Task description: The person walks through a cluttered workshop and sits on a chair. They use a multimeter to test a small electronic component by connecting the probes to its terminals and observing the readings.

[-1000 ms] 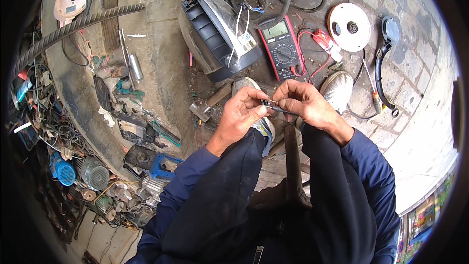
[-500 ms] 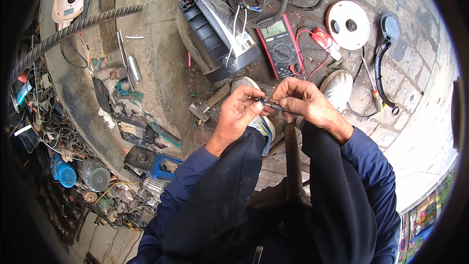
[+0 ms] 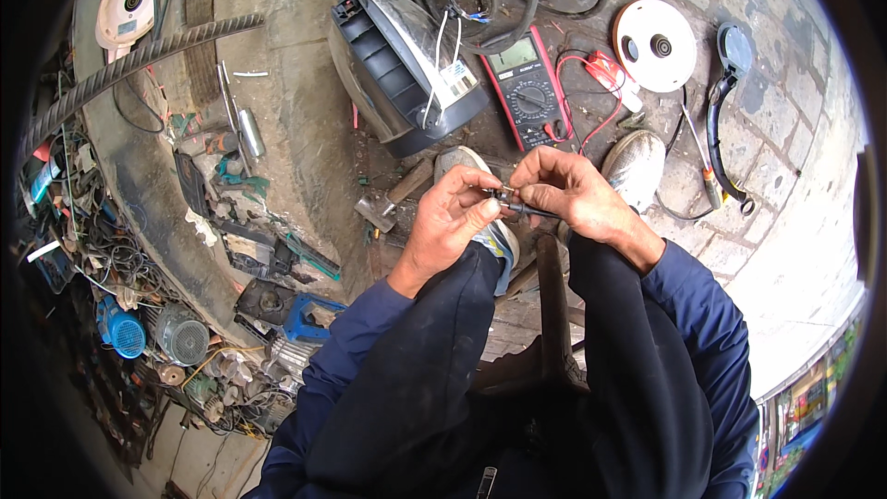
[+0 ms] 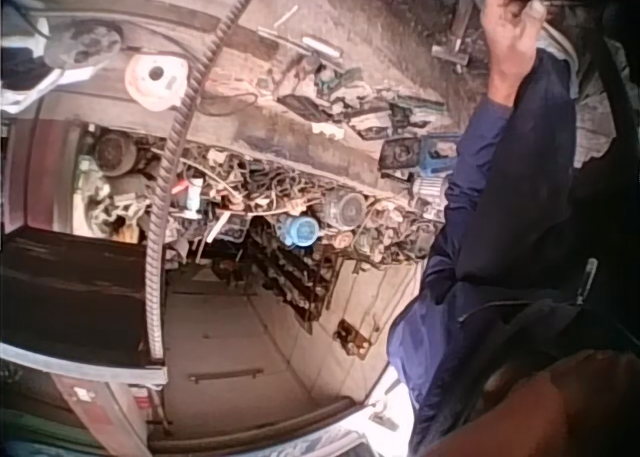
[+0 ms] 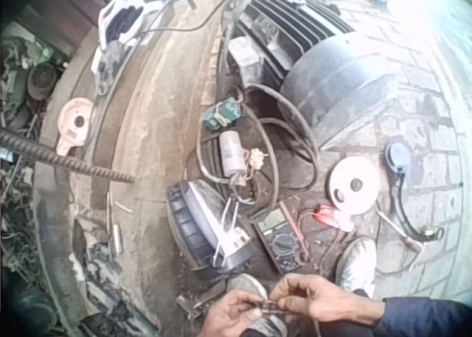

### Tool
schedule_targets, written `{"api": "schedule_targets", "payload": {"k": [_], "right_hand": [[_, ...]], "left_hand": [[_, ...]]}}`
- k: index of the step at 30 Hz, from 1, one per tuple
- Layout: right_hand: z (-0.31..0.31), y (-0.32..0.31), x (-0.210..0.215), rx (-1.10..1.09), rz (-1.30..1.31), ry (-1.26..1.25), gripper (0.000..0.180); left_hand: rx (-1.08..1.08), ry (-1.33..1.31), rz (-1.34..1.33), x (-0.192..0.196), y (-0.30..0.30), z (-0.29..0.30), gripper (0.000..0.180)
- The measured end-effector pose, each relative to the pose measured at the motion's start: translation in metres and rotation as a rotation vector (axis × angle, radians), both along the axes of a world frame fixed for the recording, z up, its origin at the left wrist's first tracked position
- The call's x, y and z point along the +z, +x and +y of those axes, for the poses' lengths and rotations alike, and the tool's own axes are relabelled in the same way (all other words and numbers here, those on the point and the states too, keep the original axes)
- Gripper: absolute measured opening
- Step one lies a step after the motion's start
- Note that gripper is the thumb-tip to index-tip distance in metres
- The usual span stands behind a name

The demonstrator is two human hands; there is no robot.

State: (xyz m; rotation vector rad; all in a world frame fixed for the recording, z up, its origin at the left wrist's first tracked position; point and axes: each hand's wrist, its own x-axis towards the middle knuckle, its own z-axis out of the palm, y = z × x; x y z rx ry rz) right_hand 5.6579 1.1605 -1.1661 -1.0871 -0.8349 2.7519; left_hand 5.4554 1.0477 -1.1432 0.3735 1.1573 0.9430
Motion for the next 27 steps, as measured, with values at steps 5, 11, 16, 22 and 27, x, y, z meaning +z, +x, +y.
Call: {"api": "schedule_targets", "payload": {"k": [5,11,16,22,27], "right_hand": [[-0.001,-0.001,-0.001,0.018,0.002,0.011,0.010],[0.000,-0.001,0.004,0.005,-0.029,0.023,0.009],[0.001,-0.002,0.009,0.041,-0.066,0.081,0.012],[-0.004,-0.007,0.009,-0.001,-0.065,0.149,0.022],[-0.002,-0.007,0.009,0.120,-0.143,0.299,0.025]], "left_hand": [[0.016,-0.004,0.017,0.001,0.003,-0.001,0.024],[0.004,-0.006,0.099,0.003,0.006,0.000,0.025],[0.005,-0.012,0.157,0.002,0.008,-0.001,0.024],[-0.005,0.043,0.230,0.000,0.008,-0.001,0.023],[-0.014,0.052,0.257,0.000,0.009,-0.001,0.023]]}}
